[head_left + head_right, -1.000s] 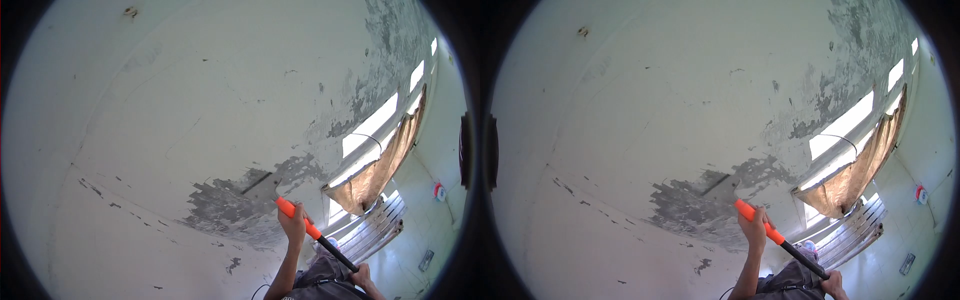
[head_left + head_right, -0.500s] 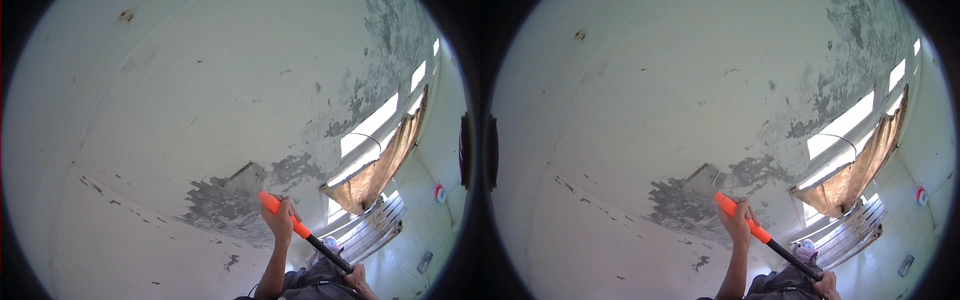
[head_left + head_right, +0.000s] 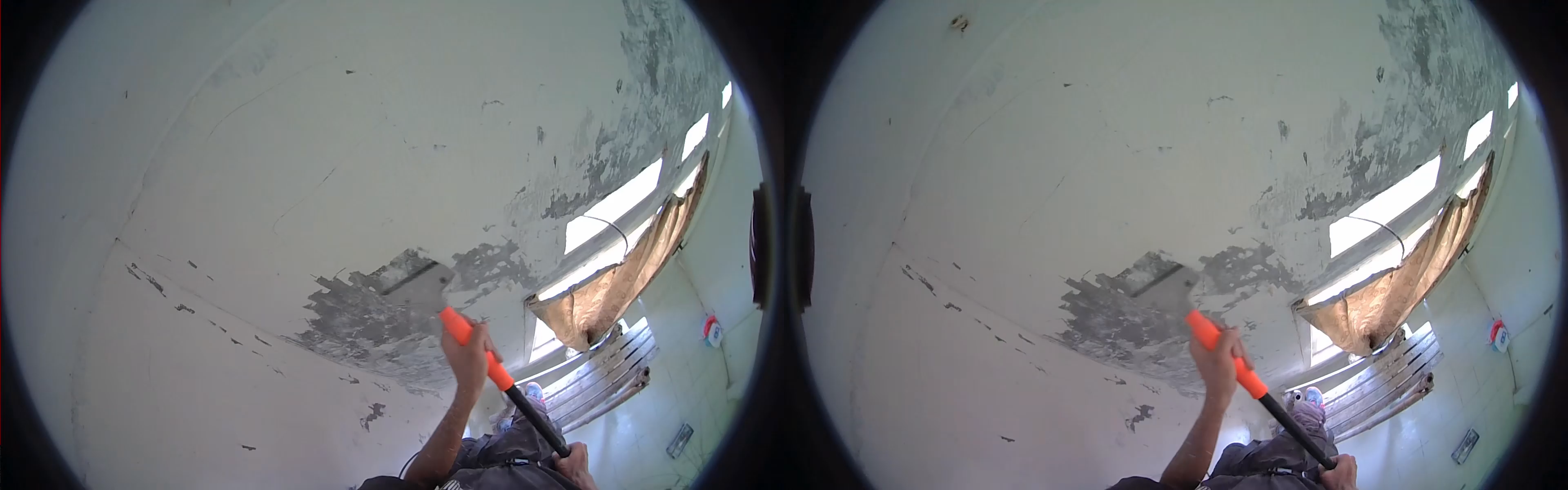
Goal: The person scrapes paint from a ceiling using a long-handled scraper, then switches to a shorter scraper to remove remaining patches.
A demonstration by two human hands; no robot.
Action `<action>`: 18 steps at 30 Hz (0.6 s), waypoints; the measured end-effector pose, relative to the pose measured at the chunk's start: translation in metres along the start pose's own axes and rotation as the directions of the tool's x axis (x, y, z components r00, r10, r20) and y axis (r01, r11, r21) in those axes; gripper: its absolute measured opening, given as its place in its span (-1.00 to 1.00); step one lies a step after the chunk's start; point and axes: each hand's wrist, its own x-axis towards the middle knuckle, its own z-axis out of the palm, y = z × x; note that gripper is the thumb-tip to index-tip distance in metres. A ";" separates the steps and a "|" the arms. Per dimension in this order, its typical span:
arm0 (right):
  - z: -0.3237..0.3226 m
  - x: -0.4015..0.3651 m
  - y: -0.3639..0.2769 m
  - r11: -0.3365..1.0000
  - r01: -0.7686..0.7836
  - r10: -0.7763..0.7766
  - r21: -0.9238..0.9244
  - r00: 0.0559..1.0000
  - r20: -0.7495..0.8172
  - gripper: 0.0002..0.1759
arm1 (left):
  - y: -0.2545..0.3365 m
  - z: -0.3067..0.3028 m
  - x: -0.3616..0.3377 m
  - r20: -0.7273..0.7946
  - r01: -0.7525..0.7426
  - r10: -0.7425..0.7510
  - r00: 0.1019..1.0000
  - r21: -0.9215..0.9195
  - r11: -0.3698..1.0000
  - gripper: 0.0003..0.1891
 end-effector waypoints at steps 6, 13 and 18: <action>-0.019 -0.009 -0.044 0.994 0.096 -0.097 0.051 0.995 0.025 -0.64 | 0.031 -0.001 0.007 0.033 -0.039 0.040 0.999 -0.032 0.999 -0.84; -0.011 -0.017 -0.041 0.994 0.088 -0.086 0.061 0.996 -0.025 -0.60 | 0.055 -0.005 0.011 0.009 0.011 -0.010 1.000 -0.039 0.999 -0.82; -0.018 -0.021 -0.031 0.999 -0.020 0.021 0.034 1.000 -0.023 -0.59 | 0.014 0.003 0.001 0.013 0.010 -0.009 1.000 -0.053 0.999 -0.81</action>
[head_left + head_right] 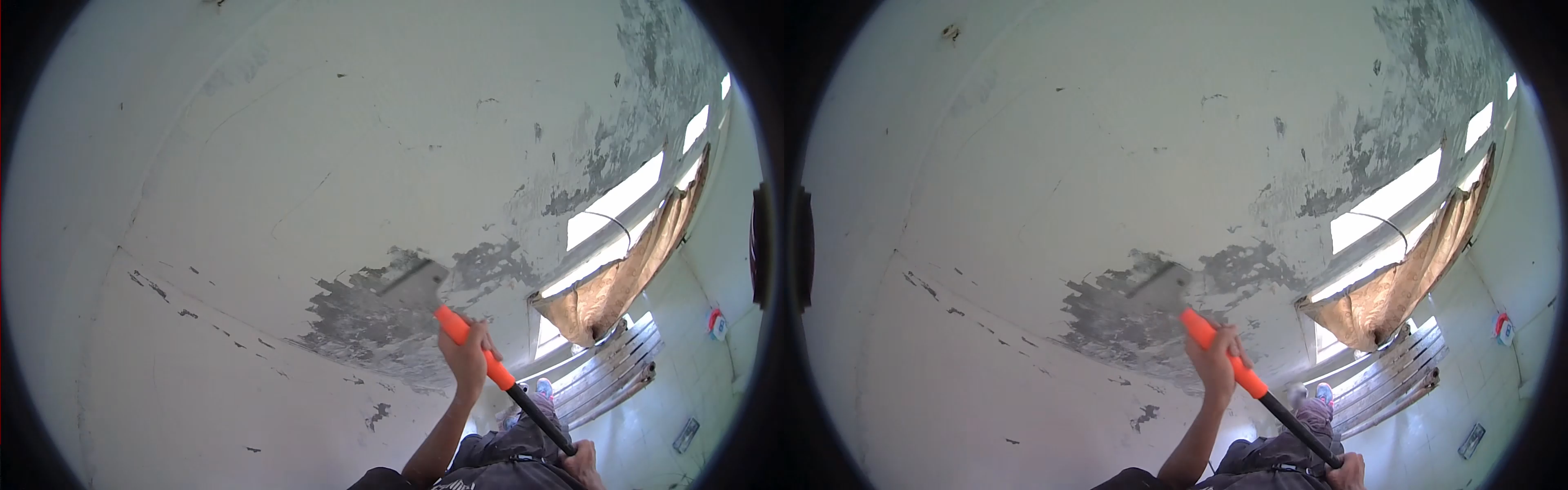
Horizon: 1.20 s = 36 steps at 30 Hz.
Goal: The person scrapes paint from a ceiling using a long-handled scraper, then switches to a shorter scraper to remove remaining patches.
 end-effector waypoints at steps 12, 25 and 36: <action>0.007 -0.003 0.009 0.994 0.109 -0.111 -0.024 0.988 -0.108 -0.64 | 0.033 -0.010 0.007 -0.044 -0.017 0.016 0.999 -0.016 1.000 -0.81; 0.011 -0.001 0.012 0.990 0.140 -0.141 -0.011 0.988 -0.061 -0.67 | 0.047 -0.016 0.009 -0.023 -0.056 0.056 0.998 -0.035 0.998 -0.82; -0.034 -0.034 -0.035 0.996 0.084 -0.086 0.021 0.991 0.100 -0.59 | 0.018 -0.021 0.000 -0.025 0.032 -0.033 0.999 -0.047 0.998 -0.79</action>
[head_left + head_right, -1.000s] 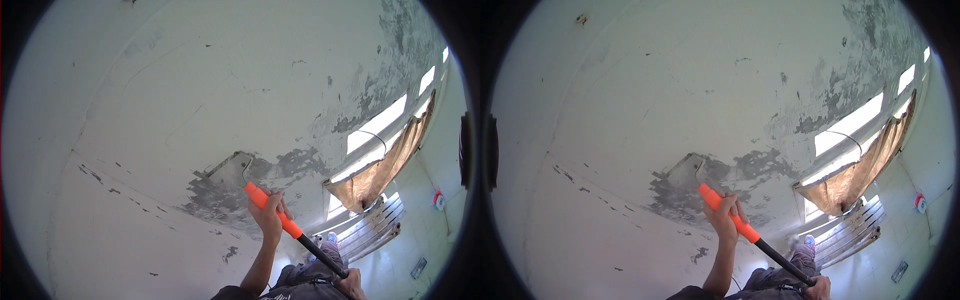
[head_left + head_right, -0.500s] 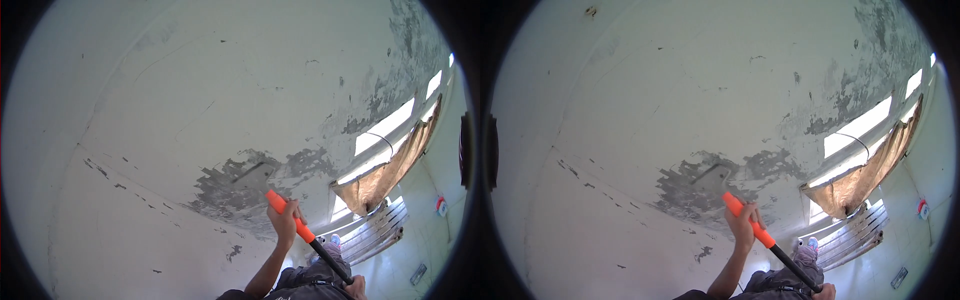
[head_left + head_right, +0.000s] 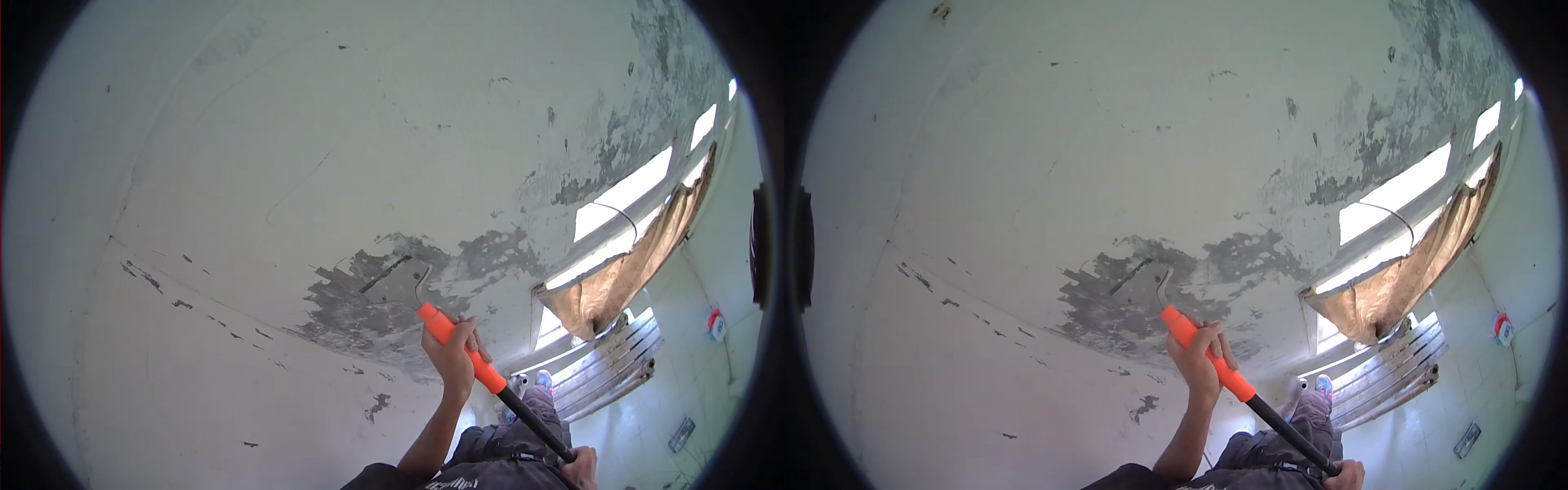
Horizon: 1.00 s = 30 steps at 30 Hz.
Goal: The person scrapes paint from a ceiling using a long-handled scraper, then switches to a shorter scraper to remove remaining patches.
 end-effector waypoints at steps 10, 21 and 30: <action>0.037 0.035 0.033 0.994 0.082 -0.092 -0.077 0.987 -0.133 -0.73 | 0.019 -0.002 0.008 0.014 -0.121 0.121 0.993 -0.031 0.992 -0.80; 0.024 0.026 0.030 0.997 -0.058 0.057 -0.041 0.998 -0.040 -0.68 | 0.009 0.000 0.000 -0.026 -0.011 0.011 1.000 0.004 1.000 -0.80; 0.043 0.025 0.041 0.999 0.040 -0.043 -0.024 0.992 -0.118 -0.60 | 0.022 -0.003 0.009 0.008 -0.055 0.055 0.998 -0.003 0.998 -0.78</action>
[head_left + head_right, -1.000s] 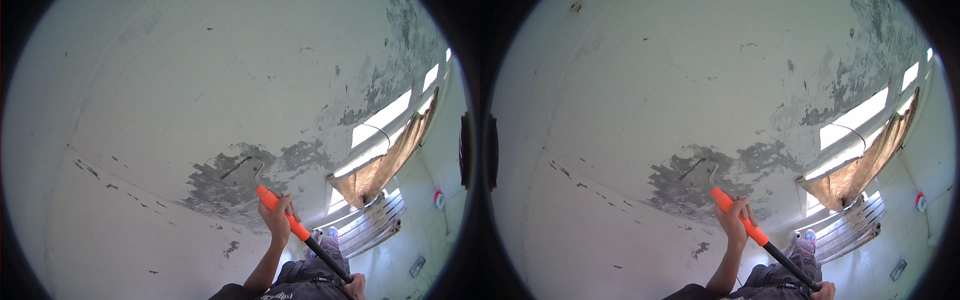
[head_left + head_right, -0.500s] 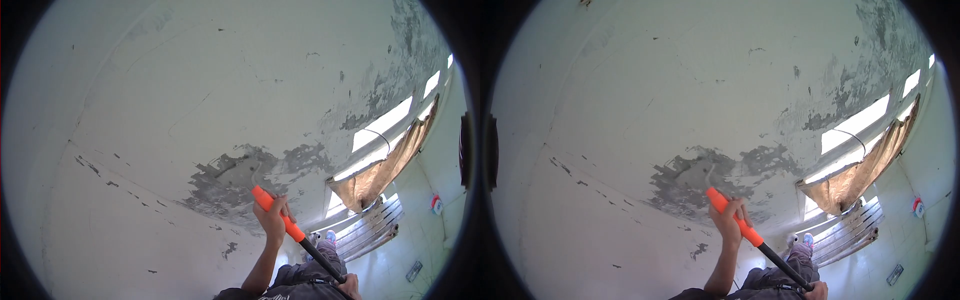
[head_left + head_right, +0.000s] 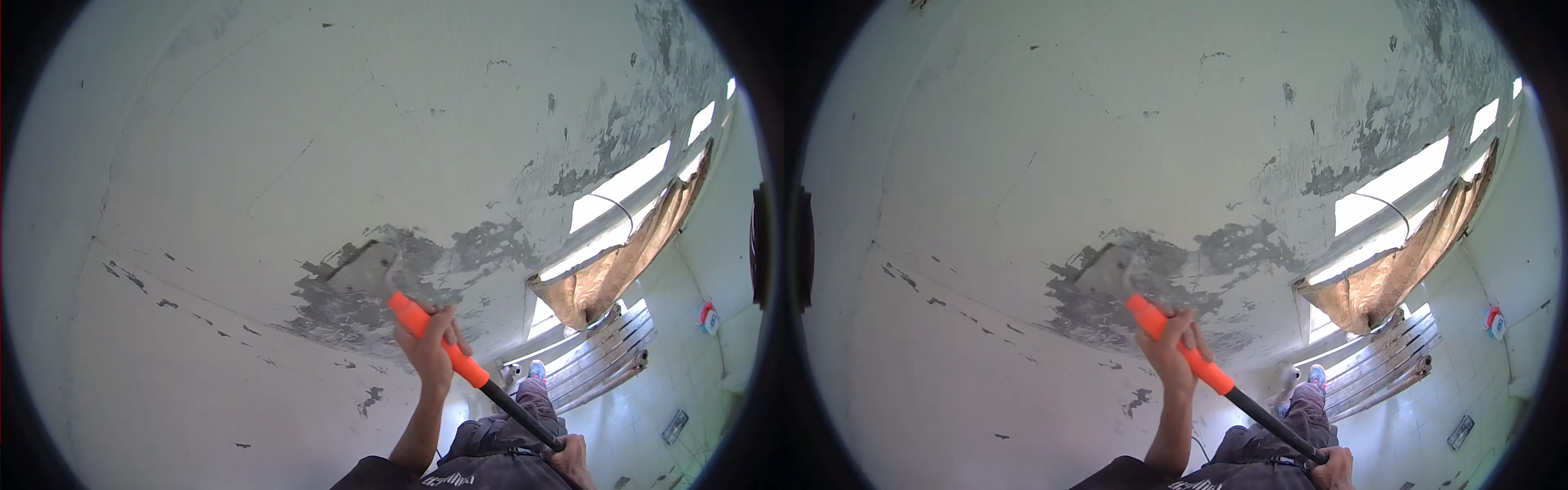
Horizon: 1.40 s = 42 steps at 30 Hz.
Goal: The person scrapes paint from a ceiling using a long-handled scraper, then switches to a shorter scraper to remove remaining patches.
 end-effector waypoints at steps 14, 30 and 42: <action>-0.024 0.028 0.022 0.957 -0.116 0.043 0.266 0.963 0.265 -0.72 | -0.081 0.047 -0.010 0.192 0.151 -0.182 0.964 0.164 0.975 -0.71; -0.004 0.041 0.049 0.984 -0.126 0.099 0.129 0.975 0.198 -0.58 | -0.088 0.044 -0.009 0.129 0.117 -0.128 0.983 0.088 0.989 -0.74; -0.018 0.015 0.063 0.983 -0.168 0.147 0.070 0.960 0.238 -0.52 | -0.108 0.041 -0.023 0.129 0.093 -0.116 0.985 0.168 0.981 -0.79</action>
